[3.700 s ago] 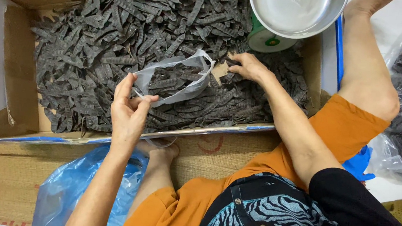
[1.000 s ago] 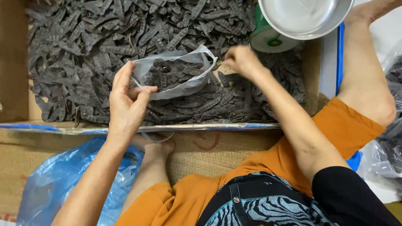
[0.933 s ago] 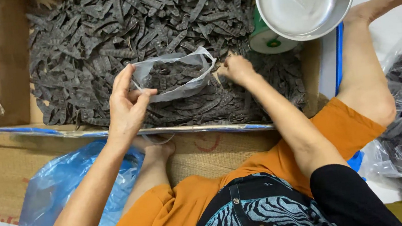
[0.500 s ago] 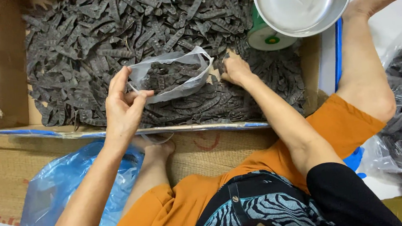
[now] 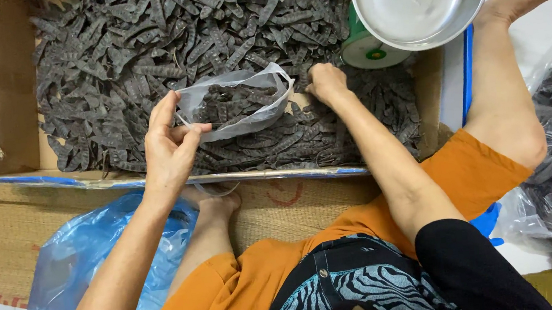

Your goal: The person ties a plastic bag filled with locust pods and sets it aside before filling a new plastic bag with more pods from a box and weighing it on a scale.

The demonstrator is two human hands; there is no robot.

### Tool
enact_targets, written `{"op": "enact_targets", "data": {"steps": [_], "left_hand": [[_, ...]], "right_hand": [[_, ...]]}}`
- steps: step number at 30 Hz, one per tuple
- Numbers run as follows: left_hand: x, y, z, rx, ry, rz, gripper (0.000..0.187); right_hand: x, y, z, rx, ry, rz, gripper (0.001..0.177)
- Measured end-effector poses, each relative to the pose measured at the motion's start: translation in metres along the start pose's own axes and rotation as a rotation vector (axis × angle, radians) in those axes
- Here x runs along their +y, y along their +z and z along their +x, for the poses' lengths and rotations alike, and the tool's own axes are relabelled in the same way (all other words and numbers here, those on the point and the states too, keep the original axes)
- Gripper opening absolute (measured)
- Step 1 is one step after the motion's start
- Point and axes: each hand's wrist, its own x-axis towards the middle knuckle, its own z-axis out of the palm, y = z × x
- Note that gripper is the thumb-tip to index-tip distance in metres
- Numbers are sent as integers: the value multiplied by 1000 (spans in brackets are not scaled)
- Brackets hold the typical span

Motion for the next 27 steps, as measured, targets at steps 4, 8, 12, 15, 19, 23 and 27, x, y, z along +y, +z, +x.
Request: {"op": "enact_targets", "data": {"steps": [4,8,12,15,19,23,27], "left_hand": [[5,0,-2,-6,-21,28,65],[4,0,0,-6,-25,26,66],[4,0,0,-3,-19,11,66],[4,-1,0,-1,-22,15,66],[1,-1,-1,-1,-20,4,66],[1,-1,1,-3,-23,34,66],[0,0,0,-6,-12,27,67]], "right_hand": [[-15,44,17,180,-28,-86,49],[-11,76,26,175,-42,-62,12],[6,64,19,54,-60,2,25],[23,31,7,1,-112,48,27],[51,-5,3,-48,-43,130,24],[64,-9,8,100,-18,320,23],[23,14,14,176,101,196,46]]}}
